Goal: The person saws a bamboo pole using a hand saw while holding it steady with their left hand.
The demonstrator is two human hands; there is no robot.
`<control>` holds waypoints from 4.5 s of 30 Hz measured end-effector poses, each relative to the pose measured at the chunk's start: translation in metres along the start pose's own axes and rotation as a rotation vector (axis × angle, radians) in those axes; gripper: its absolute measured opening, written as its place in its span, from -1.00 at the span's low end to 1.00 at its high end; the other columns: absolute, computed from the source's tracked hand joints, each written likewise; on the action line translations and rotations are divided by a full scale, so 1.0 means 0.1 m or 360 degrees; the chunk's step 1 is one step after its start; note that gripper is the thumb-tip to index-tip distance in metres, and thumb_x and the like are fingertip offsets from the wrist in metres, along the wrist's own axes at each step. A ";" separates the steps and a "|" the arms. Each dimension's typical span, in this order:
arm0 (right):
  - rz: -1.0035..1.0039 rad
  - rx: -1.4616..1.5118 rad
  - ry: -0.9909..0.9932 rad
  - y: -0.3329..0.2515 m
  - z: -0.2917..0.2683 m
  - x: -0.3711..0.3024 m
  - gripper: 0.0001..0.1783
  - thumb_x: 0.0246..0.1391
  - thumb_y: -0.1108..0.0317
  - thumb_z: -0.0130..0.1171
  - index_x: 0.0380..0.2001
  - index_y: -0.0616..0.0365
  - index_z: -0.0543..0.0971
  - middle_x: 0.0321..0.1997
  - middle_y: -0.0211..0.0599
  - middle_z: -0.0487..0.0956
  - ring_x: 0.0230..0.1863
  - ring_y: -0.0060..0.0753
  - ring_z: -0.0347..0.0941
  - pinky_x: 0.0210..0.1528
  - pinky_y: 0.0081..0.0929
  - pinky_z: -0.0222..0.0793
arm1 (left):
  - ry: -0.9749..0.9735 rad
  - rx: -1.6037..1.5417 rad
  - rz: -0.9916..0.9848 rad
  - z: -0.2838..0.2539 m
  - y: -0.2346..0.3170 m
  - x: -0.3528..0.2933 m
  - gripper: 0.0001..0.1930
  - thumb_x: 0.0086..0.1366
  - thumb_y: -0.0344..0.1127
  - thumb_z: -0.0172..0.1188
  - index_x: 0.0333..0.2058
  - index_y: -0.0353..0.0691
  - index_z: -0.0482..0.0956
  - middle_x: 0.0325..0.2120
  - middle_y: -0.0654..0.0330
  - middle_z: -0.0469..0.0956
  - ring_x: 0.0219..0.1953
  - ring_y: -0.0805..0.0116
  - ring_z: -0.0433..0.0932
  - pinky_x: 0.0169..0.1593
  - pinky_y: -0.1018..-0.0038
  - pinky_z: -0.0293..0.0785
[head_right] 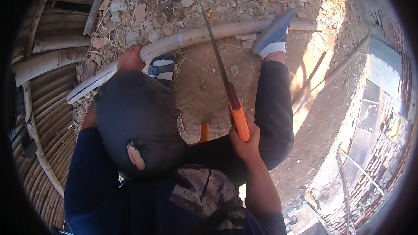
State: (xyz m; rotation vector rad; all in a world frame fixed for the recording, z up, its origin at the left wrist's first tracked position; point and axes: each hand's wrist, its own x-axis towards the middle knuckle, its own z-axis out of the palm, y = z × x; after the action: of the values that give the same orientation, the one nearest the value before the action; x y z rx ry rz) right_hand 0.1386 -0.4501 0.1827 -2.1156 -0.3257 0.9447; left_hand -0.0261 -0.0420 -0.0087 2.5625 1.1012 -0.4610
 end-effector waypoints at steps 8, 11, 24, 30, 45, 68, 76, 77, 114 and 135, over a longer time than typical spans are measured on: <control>0.0068 0.0362 -0.0095 0.06 -0.10 -0.09 -0.76 0.14 0.52 0.12 -0.11 0.34 0.56 -0.30 -0.43 0.54 -0.32 -0.58 0.43 -0.21 -0.50 0.41 | 0.0025 -0.0013 -0.0020 -0.06 -0.04 -0.01 -0.40 0.03 -0.31 0.37 0.12 -0.05 0.53 0.03 0.11 0.59 0.16 0.02 0.59 0.20 -0.03 0.49; 0.0052 0.0499 0.0067 -0.05 0.06 -0.19 -0.78 0.15 0.51 0.11 -0.13 0.33 0.56 -0.28 -0.41 0.55 -0.29 -0.59 0.44 -0.18 -0.54 0.40 | 0.0158 0.0018 0.0016 0.02 -0.04 -0.02 -0.39 -0.02 -0.33 0.42 0.10 -0.04 0.55 -0.03 0.13 0.62 0.09 0.01 0.62 0.14 0.01 0.53; 0.0132 0.0435 0.0053 -0.19 -0.05 -0.16 -0.58 0.03 0.55 0.12 0.02 0.34 0.59 -0.33 -0.49 0.51 -0.36 -0.64 0.42 -0.20 -0.62 0.39 | 0.0099 -0.0001 -0.0008 0.03 -0.05 -0.02 -0.38 0.00 -0.32 0.43 0.11 -0.03 0.53 0.01 0.14 0.59 0.13 0.03 0.61 0.15 -0.03 0.52; -0.0091 0.0153 0.0022 -0.10 0.36 0.73 -0.86 0.11 0.47 0.13 -0.26 0.26 0.56 -0.46 -0.46 0.49 -0.47 -0.61 0.40 -0.37 -0.53 0.37 | 0.0125 0.0000 -0.0001 -0.02 0.12 0.01 -0.41 0.05 -0.29 0.41 0.12 -0.03 0.51 0.06 0.17 0.55 0.21 0.11 0.55 0.21 -0.05 0.45; 0.0082 0.0521 0.0149 -0.51 0.12 0.77 -0.89 -0.02 0.52 0.13 -0.36 0.18 0.46 -0.47 -0.40 0.47 -0.59 -0.61 0.35 -0.54 -0.59 0.26 | 0.0036 0.0037 -0.0102 0.12 0.05 -0.08 -0.38 0.04 -0.27 0.44 0.13 -0.01 0.49 0.08 0.19 0.54 0.23 0.13 0.53 0.24 -0.02 0.40; -0.0033 0.0258 0.0344 -0.43 -0.28 -0.90 -0.84 -0.12 0.55 0.15 -0.37 0.22 0.49 -0.43 -0.39 0.53 -0.47 -0.53 0.47 -0.35 -0.57 0.42 | 0.0141 0.0012 0.0066 -0.16 -0.04 -0.32 -0.36 0.27 0.05 0.31 0.27 -0.01 0.44 0.16 0.14 0.48 0.28 0.09 0.44 0.25 -0.12 0.30; 0.0023 -0.0012 0.0164 -0.34 -0.41 -0.67 -0.83 -0.13 0.48 0.22 -0.37 0.21 0.52 -0.42 -0.33 0.57 -0.39 -0.44 0.54 -0.22 -0.47 0.46 | 0.0218 0.0045 0.0052 0.00 0.02 -0.28 -0.16 0.10 0.00 0.50 0.35 0.06 0.34 0.26 0.19 0.42 0.34 0.08 0.38 0.33 -0.16 0.24; 0.0017 -0.0021 0.0156 -0.31 -0.43 -0.63 -0.83 -0.12 0.48 0.22 -0.37 0.21 0.52 -0.42 -0.31 0.57 -0.39 -0.43 0.54 -0.23 -0.47 0.46 | 0.0251 0.0026 0.0071 0.02 0.03 -0.27 -0.07 0.03 -0.02 0.58 0.37 0.09 0.32 0.29 0.21 0.40 0.38 0.07 0.35 0.35 -0.18 0.24; 0.0181 0.0115 -0.0019 -0.36 -0.91 -0.32 -0.56 -0.13 0.53 0.07 -0.10 0.41 0.59 -0.42 -0.42 0.53 -0.49 -0.66 0.42 -0.41 -0.69 0.31 | -0.0188 0.0135 -0.0113 -0.08 0.19 0.12 -0.28 0.06 -0.46 0.36 0.26 0.01 0.44 0.10 0.07 0.56 0.20 -0.03 0.55 0.26 -0.14 0.42; 0.0060 0.0082 -0.0256 -0.47 -0.94 0.04 -0.66 -0.04 0.61 0.07 -0.13 0.37 0.59 -0.31 -0.36 0.55 -0.28 -0.58 0.45 -0.13 -0.57 0.39 | -0.0155 0.0142 -0.0132 -0.04 0.15 0.11 -0.27 0.05 -0.43 0.37 0.26 0.05 0.44 0.12 0.10 0.55 0.22 -0.02 0.53 0.27 -0.15 0.40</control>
State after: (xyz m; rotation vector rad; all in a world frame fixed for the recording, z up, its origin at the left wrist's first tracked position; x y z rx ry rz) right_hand 0.2124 -0.4688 0.2551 -2.0100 -0.3394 1.1365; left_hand -0.0067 -0.0434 -0.0077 2.5465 1.1807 -0.6623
